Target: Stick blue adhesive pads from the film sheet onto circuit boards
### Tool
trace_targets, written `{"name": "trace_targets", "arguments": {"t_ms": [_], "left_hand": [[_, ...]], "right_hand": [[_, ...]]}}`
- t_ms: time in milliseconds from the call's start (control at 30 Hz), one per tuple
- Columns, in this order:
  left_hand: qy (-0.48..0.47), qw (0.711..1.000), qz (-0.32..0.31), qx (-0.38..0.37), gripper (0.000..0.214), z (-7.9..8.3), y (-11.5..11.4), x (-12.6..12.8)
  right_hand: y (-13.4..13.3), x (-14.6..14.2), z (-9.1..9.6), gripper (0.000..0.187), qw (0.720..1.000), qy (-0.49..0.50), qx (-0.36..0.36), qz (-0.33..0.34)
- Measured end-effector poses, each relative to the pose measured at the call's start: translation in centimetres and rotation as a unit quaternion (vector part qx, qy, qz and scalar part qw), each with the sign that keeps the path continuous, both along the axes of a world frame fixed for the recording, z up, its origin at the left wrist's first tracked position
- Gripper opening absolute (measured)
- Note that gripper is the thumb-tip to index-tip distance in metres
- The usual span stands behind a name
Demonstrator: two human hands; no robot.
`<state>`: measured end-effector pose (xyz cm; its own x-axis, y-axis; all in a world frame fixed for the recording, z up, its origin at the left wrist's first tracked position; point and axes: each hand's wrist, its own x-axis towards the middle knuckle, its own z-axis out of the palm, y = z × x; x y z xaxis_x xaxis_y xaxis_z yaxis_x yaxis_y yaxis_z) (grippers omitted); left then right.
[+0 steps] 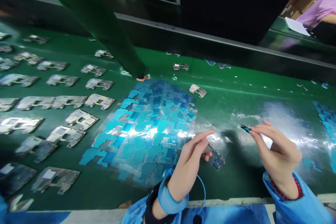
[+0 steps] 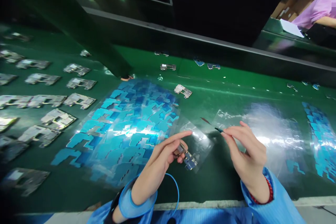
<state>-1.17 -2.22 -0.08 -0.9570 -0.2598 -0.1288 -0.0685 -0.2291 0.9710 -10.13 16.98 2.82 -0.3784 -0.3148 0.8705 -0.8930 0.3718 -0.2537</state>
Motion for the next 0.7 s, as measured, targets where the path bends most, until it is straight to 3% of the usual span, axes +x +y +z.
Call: {"name": "trace_targets", "arguments": {"t_ms": [100, 267, 433, 700], "left_hand": [[0.013, 0.999, -0.024, -0.024, 0.055, 0.2, 0.0, -0.1], [0.07, 0.995, 0.019, -0.075, 0.043, -0.2, 0.1, -0.3], [0.091, 0.995, 0.027, -0.009, 0.051, -0.3, 0.1, -0.3], [0.115, 0.993, 0.002, 0.023, 0.036, 0.4, 0.1, 0.1]], "right_hand": [[0.2, 0.0, 0.0, 0.026, 0.999, -0.029, -0.024, 0.018], [-0.1, 0.8, 0.6, 0.02, 0.991, -0.098, 0.003, 0.094], [-0.5, 1.1, 1.0, 0.013, 0.963, -0.213, 0.024, 0.165], [-0.7, 1.0, 0.7, 0.015, 0.938, -0.325, -0.005, 0.12]]}}
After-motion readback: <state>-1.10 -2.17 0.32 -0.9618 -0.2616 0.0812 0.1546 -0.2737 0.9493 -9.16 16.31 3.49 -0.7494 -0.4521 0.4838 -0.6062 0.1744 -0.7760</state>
